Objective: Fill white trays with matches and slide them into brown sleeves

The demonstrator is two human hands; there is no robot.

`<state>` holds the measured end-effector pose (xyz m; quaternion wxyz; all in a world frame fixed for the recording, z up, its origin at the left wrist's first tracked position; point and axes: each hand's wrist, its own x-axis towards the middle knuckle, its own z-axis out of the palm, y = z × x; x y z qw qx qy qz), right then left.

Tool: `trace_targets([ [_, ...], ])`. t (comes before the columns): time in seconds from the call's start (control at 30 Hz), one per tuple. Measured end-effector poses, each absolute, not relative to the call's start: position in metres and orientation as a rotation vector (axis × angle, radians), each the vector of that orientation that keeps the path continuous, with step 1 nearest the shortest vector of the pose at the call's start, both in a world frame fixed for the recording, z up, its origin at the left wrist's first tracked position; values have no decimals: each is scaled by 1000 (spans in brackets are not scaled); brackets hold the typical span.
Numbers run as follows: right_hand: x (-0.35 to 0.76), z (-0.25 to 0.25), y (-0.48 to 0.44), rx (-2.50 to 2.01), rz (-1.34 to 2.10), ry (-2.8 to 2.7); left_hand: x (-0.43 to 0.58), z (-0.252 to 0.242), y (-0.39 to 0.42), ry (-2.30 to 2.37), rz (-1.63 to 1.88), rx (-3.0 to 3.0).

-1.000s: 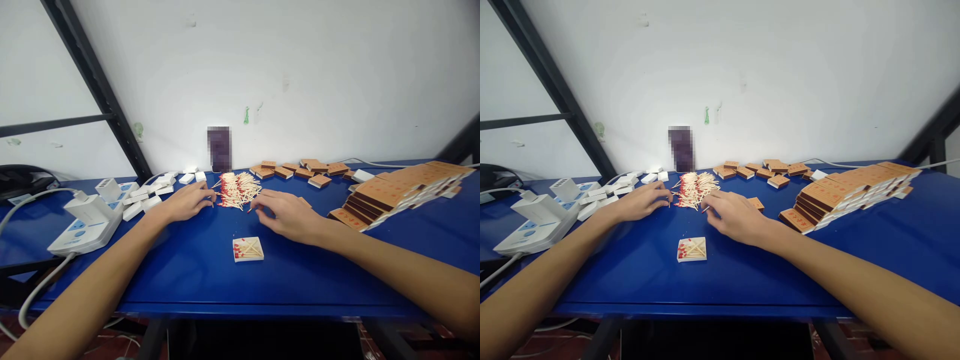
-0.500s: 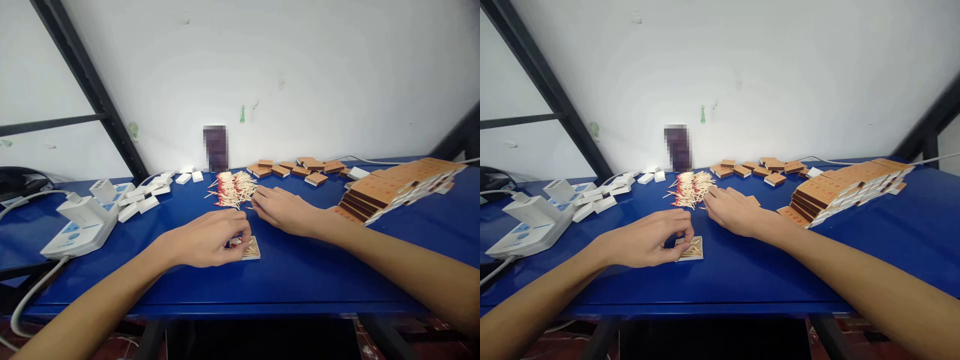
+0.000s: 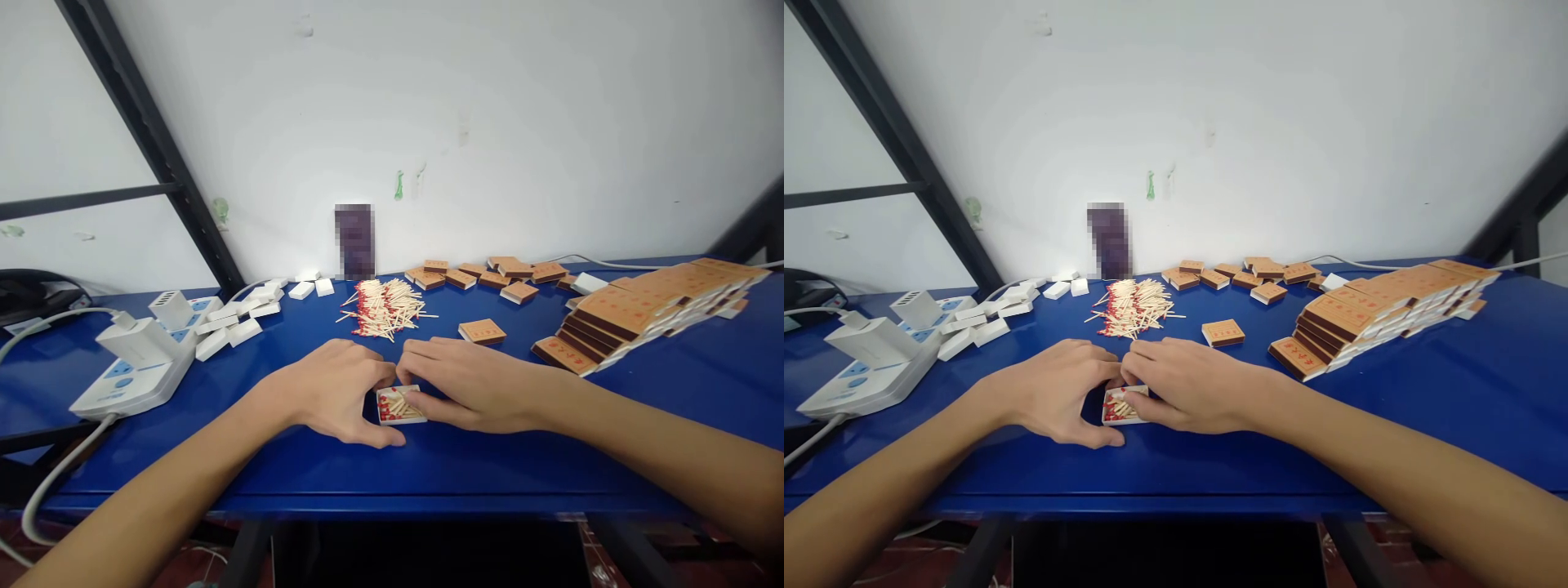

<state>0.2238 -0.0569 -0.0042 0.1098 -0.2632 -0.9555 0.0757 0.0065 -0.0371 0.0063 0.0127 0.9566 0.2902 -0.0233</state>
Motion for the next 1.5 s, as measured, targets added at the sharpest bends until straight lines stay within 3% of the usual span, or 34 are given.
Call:
trace_targets([
  [0.33, 225, -15, -49, -812, 418, -2717, -1, 10, -26, 896, -66, 2932],
  [0.67, 227, -13, -47, -858, 447, -2705, -13, 1, -2, 1306, 78, 3001],
  [1.5, 225, -17, -52, -702, 441, -2734, -8, -9, 3, 1243, 16, 3072],
])
